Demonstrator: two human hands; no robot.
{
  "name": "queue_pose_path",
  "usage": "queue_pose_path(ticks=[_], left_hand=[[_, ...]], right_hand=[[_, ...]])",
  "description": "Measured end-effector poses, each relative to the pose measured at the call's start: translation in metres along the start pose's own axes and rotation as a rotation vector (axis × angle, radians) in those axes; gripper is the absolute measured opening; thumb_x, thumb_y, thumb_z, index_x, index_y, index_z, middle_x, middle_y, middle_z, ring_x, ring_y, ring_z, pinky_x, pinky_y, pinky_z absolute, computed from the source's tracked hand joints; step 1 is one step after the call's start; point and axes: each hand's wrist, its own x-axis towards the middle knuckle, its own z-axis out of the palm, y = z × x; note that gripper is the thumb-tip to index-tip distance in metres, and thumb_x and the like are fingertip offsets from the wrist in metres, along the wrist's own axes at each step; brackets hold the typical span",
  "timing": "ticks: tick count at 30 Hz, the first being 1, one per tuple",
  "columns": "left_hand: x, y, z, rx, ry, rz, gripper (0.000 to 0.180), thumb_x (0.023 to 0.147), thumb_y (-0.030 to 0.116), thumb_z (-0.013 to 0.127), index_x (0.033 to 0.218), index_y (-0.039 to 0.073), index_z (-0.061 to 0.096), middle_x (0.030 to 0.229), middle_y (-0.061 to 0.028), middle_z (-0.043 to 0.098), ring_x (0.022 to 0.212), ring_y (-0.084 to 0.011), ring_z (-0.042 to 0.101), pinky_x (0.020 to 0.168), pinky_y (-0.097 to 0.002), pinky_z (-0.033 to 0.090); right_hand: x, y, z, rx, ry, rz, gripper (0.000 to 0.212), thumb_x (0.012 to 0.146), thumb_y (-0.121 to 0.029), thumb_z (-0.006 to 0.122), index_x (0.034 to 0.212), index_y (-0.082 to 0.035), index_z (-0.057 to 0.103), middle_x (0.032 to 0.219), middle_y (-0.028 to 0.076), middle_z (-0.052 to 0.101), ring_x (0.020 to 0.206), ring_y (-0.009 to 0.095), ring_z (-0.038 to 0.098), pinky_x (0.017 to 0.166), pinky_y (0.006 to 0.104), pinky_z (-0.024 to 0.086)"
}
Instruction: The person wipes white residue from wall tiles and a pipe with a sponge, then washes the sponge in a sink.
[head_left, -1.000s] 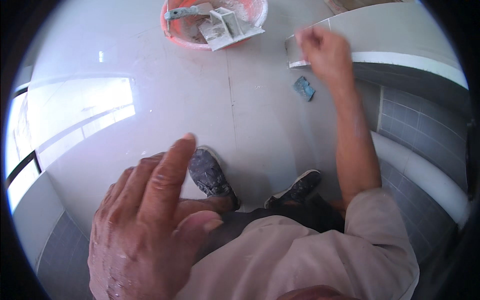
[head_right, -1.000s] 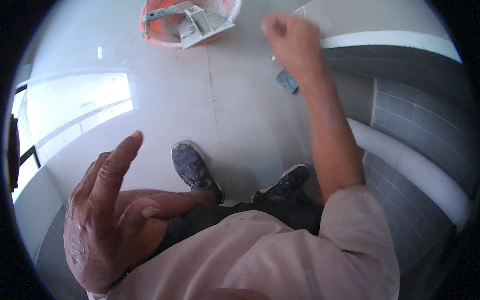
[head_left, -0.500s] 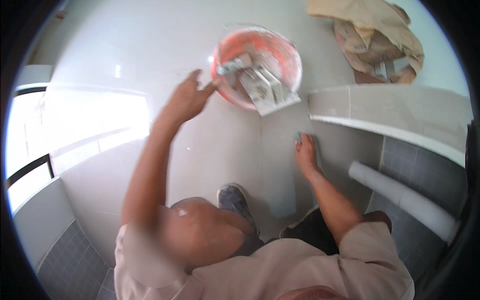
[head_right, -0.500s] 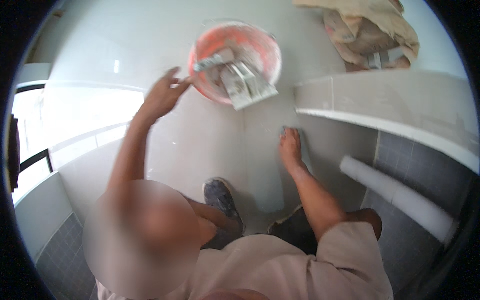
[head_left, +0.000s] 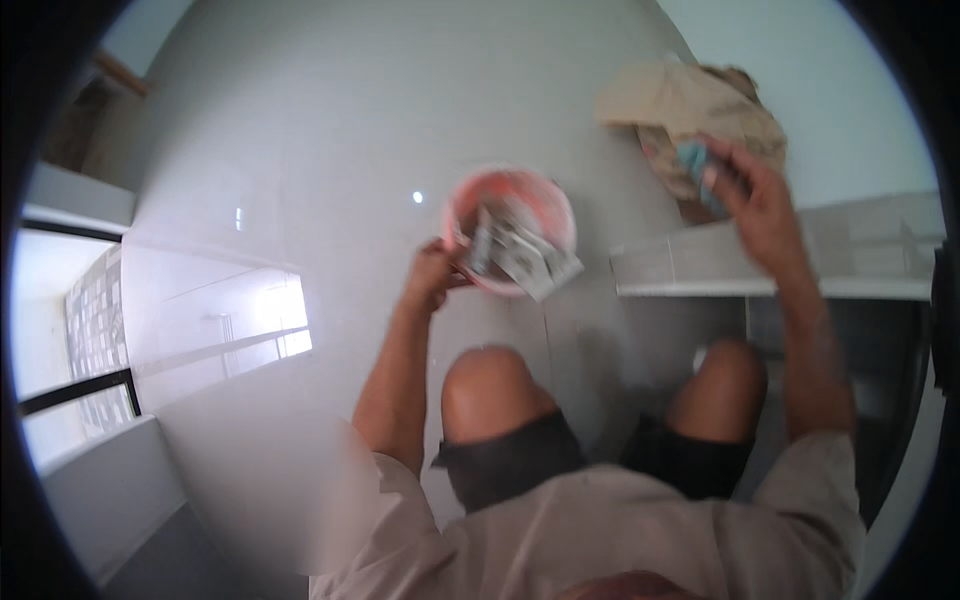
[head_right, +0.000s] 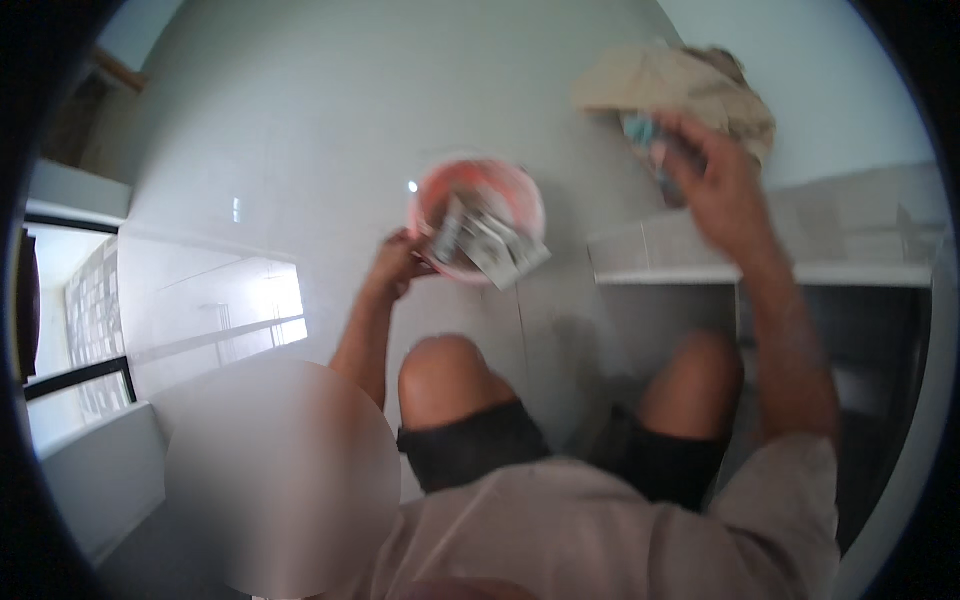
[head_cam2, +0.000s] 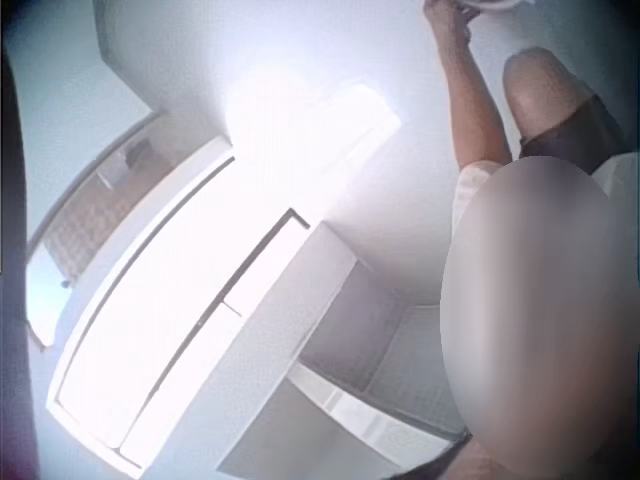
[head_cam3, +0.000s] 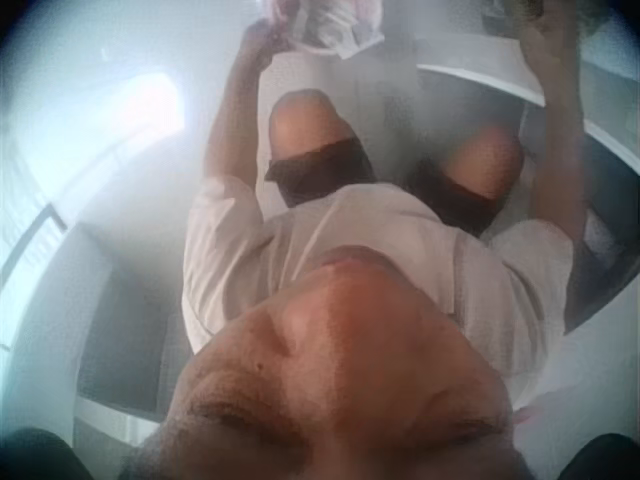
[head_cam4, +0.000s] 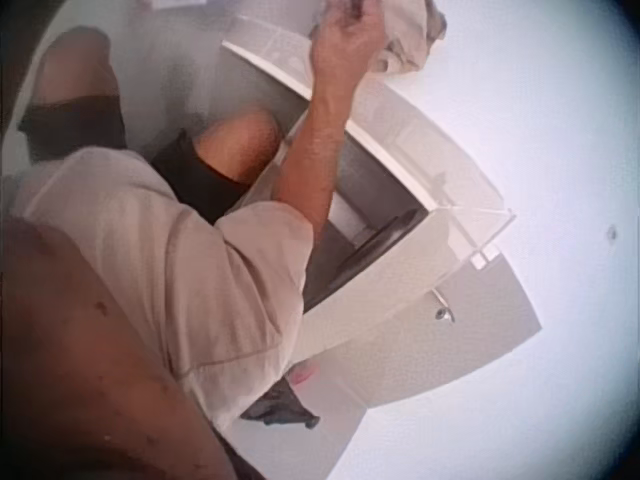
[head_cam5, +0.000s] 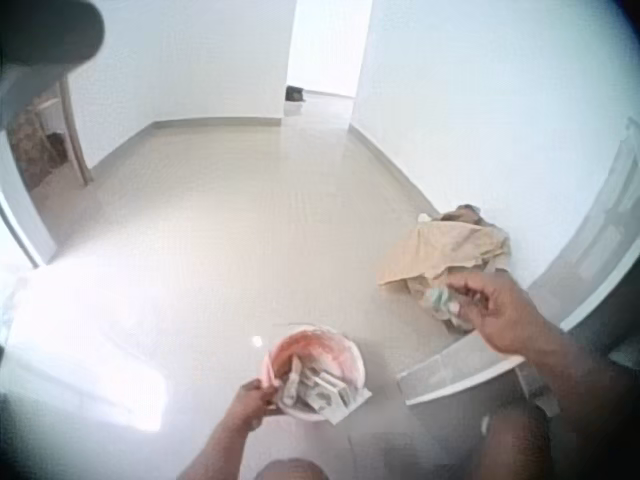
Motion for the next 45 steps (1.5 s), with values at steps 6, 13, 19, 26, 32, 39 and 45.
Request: queue_pose_path(ticks=[6,13,19,26,32,39,45], left_hand=[[-0.057,0.083,-0.082,-0.098,0.212,0.128,0.03,0.098,0.015,0.057,0.124,0.0,0.052,0.112,-0.0165,0.063,0.098,-0.031,0.066,0.085,-0.047,0.06],[-0.092,0.214,-0.153,-0.046,0.377,0.258,0.044,0.098,0.024,0.064,0.133,0.002,0.05,0.122,-0.0175,0.059,0.111,-0.0351,0.062,0.094,-0.0496,0.057],[-0.193,0.353,-0.084,0.231,0.536,0.221,0.057,0.103,0.029,0.056,0.147,-0.001,0.036,0.141,-0.0185,0.048,0.126,-0.0299,0.054,0.098,-0.0453,0.053],[-0.245,0.42,-0.046,-0.016,0.467,0.117,0.047,0.103,0.027,0.054,0.142,0.002,0.046,0.137,-0.0196,0.056,0.124,-0.0308,0.056,0.106,-0.0459,0.046],[-0.203,0.446,0.066,-0.06,0.428,0.011,0.049,0.103,0.029,0.054,0.137,-0.006,0.048,0.133,-0.0213,0.059,0.121,-0.0323,0.059,0.102,-0.0459,0.052],[-0.162,0.515,0.108,0.008,0.273,-0.173,0.045,0.101,0.019,0.052,0.135,-0.01,0.045,0.139,-0.0219,0.052,0.129,-0.0297,0.051,0.112,-0.0419,0.043],[-0.134,0.531,0.07,-0.094,0.176,-0.282,0.046,0.099,0.017,0.052,0.135,-0.011,0.045,0.141,-0.0228,0.05,0.128,-0.0302,0.051,0.113,-0.0414,0.043]], right_hand=[[0.009,0.02,-0.051,0.32,-0.036,0.314,0.035,0.099,-0.017,0.061,0.133,-0.011,0.061,0.11,-0.001,0.064,0.093,0.011,0.058,0.079,0.0297,0.054],[0.053,0.148,0.069,0.608,-0.035,0.693,0.038,0.095,-0.017,0.061,0.131,-0.008,0.058,0.101,0.007,0.062,0.087,0.017,0.06,0.065,0.0368,0.056],[0.14,0.23,0.19,0.442,-0.094,1.004,0.025,0.089,-0.011,0.058,0.111,-0.006,0.067,0.1,0.013,0.068,0.087,0.025,0.066,0.063,0.0407,0.056],[0.132,0.2,0.215,0.135,0.102,0.721,0.029,0.085,-0.008,0.055,0.11,-0.006,0.07,0.1,0.019,0.071,0.086,0.034,0.07,0.076,0.0429,0.056],[0.103,0.122,0.144,0.404,0.094,1.218,0.033,0.085,-0.016,0.061,0.116,-0.007,0.069,0.114,0.019,0.069,0.109,0.037,0.064,0.094,0.0455,0.05],[0.097,0.017,0.028,0.296,0.256,1.113,0.033,0.088,-0.023,0.065,0.116,-0.006,0.067,0.114,0.021,0.067,0.111,0.039,0.062,0.097,0.0475,0.049],[-0.003,-0.028,-0.023,0.26,0.41,1.253,0.035,0.087,-0.02,0.065,0.118,-0.004,0.065,0.117,0.023,0.065,0.112,0.04,0.06,0.098,0.0466,0.048]])
